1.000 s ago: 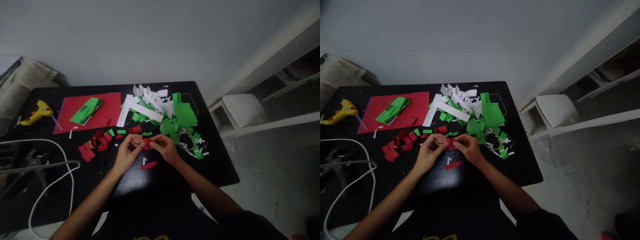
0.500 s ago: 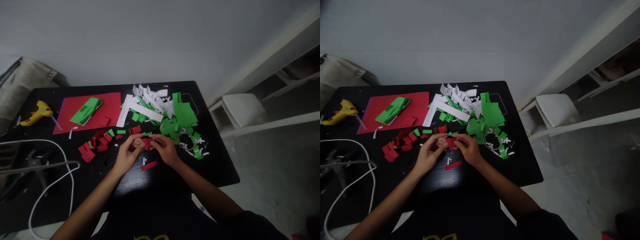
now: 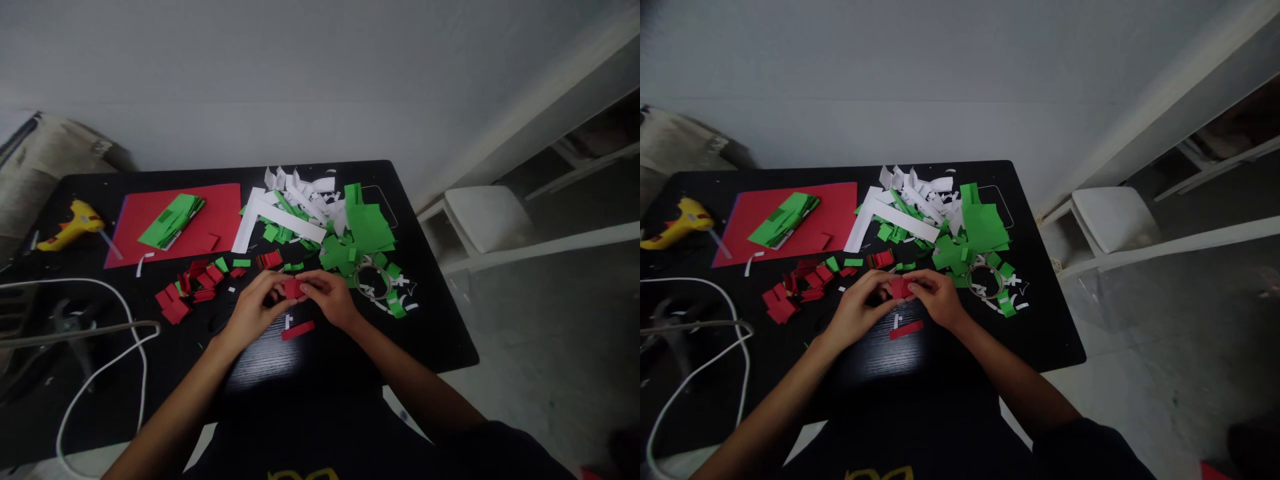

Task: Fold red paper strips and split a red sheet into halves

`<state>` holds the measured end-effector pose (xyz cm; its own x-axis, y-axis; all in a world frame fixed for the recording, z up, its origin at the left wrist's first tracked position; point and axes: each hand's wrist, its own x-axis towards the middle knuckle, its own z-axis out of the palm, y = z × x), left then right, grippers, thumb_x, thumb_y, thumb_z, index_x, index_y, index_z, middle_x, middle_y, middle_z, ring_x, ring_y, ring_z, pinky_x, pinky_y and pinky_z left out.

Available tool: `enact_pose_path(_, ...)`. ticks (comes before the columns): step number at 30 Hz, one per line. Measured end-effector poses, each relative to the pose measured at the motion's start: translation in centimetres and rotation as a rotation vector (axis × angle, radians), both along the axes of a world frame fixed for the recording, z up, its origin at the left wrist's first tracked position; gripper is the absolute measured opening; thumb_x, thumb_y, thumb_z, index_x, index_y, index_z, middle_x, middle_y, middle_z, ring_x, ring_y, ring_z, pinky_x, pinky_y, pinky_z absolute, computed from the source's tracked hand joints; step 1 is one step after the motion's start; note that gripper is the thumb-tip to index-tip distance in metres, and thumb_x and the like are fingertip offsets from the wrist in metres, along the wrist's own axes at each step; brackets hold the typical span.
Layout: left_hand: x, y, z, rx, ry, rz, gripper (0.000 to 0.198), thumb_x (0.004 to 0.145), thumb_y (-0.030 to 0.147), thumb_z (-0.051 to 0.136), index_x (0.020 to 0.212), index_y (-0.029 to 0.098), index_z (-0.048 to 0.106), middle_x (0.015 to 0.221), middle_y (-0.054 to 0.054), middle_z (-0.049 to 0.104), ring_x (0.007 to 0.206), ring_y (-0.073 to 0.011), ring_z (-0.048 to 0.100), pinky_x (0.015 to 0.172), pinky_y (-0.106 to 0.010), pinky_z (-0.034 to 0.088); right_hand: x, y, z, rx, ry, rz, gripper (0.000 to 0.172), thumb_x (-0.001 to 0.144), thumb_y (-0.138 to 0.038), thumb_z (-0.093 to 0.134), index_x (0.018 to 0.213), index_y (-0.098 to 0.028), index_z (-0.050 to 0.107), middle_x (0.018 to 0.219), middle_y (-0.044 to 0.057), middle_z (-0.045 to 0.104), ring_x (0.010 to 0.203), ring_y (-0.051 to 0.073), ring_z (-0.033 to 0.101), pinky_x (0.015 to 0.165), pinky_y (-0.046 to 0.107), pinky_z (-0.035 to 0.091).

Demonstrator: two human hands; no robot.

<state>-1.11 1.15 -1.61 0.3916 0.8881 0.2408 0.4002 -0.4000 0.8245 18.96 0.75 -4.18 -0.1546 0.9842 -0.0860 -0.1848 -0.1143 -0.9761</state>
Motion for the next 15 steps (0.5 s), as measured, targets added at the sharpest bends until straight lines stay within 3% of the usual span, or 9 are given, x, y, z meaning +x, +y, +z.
enact_pose_path(8,0.04,-0.07,-0.1,0.024,-0.015,-0.027,0.032,0.091,0.028,0.077,0.12,0.024,0.066,0.104,-0.003,0.065,0.08,-0.0137,0.063,0.069,-0.025,0.055,-0.17,0.04,0.71,-0.054,-0.079,-0.001,0.032,0.069,-0.029,0.088,0.097,-0.021,0.075,0.094,0.004,0.08,0.088,0.021,0.076,0.077,0.032,0.062)
enact_pose_path(15,0.39,-0.18,0.11,-0.018,-0.066,-0.04,0.03,0.09,0.026,0.078,0.118,0.024,0.067,0.103,-0.002,0.064,0.079,-0.0128,0.062,0.068,-0.025,0.055,-0.25,-0.01,0.62,-0.05,-0.041,0.01,0.026,0.073,-0.031,0.085,0.094,-0.021,0.072,0.09,0.002,0.079,0.082,0.019,0.076,0.074,0.031,0.063)
